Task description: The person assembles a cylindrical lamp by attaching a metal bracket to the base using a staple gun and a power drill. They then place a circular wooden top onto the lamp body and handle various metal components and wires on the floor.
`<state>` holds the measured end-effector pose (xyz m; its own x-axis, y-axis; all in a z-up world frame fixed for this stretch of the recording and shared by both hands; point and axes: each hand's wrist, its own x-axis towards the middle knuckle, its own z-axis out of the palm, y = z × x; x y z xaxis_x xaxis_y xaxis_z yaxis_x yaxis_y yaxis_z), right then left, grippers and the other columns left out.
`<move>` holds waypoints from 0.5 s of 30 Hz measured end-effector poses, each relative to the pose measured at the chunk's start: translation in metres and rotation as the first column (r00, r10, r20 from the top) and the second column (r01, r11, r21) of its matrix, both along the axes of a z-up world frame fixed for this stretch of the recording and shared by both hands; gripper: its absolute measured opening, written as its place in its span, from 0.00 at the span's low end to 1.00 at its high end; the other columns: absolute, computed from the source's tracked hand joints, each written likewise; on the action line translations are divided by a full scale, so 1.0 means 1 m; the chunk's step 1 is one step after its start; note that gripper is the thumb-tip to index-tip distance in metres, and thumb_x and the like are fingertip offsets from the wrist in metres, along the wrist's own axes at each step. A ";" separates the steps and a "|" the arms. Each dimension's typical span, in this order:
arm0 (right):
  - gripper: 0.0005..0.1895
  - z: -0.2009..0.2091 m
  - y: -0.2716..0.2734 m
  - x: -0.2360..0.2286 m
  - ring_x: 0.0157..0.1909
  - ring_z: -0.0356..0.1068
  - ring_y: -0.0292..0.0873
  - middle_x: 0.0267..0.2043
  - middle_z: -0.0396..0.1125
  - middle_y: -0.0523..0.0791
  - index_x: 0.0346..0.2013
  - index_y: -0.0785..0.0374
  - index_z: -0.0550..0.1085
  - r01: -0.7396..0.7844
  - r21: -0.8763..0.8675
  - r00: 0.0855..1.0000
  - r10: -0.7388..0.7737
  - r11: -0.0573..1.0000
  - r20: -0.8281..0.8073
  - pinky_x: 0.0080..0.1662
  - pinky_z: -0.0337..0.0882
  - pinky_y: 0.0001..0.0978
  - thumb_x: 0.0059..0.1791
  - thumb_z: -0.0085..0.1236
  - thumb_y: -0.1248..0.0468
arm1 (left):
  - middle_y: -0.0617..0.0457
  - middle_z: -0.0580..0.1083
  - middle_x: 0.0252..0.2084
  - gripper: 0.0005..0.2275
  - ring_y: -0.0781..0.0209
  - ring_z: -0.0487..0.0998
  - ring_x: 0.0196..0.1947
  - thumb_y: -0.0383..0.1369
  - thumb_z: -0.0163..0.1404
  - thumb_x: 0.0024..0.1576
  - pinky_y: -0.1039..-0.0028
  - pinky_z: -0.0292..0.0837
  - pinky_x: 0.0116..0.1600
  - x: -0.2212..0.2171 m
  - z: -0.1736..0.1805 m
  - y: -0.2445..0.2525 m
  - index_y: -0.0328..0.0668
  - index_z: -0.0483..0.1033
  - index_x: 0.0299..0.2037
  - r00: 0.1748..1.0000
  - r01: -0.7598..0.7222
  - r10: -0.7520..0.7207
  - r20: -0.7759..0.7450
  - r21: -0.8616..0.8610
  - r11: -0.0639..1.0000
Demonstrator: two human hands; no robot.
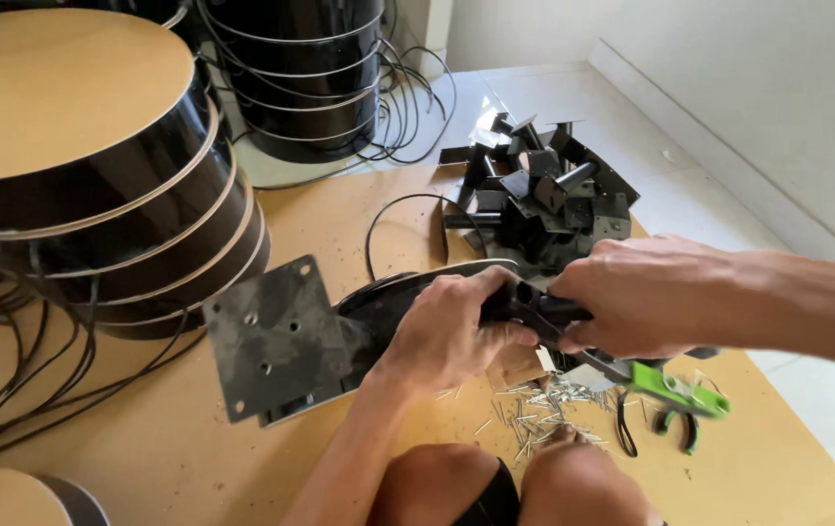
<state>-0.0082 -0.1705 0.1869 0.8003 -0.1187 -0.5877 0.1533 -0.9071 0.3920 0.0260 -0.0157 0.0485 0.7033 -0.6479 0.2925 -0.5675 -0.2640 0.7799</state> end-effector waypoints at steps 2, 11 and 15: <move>0.13 -0.002 -0.011 0.003 0.33 0.71 0.40 0.32 0.73 0.37 0.42 0.40 0.75 -0.015 0.017 0.999 0.016 1.000 -0.052 0.35 0.71 0.37 0.50 0.55 0.42 | 0.53 0.83 0.41 0.19 0.57 0.85 0.37 0.43 0.59 0.52 0.62 0.79 0.45 -0.001 -0.004 -0.004 0.48 0.74 0.51 1.000 -0.013 0.013 0.004 -0.002 1.000; 0.52 -0.045 -0.079 0.014 0.74 0.62 0.40 0.75 0.62 0.39 0.71 0.49 0.60 0.504 0.422 0.821 -0.266 0.753 -0.505 0.72 0.58 0.44 0.33 0.66 0.49 | 0.62 0.84 0.42 0.19 0.59 0.87 0.42 0.36 0.61 0.53 0.61 0.78 0.54 -0.002 -0.001 -0.002 0.49 0.74 0.54 1.000 -0.024 0.024 -0.010 -0.004 1.000; 0.22 -0.059 -0.075 0.008 0.37 0.62 0.40 0.35 0.69 0.44 0.42 0.54 0.73 0.496 0.552 0.861 -0.293 0.670 -0.417 0.44 0.64 0.34 0.36 0.61 0.53 | 0.53 0.82 0.43 0.21 0.53 0.84 0.39 0.44 0.59 0.52 0.62 0.78 0.46 0.004 -0.009 -0.003 0.48 0.72 0.53 0.998 -0.009 0.012 0.059 -0.056 0.998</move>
<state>0.0002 -0.2453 0.1278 0.5606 0.0867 -0.8235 -0.2715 -0.9203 -0.2817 0.0297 -0.0189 0.0391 0.6902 -0.6220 0.3698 -0.6109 -0.2269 0.7585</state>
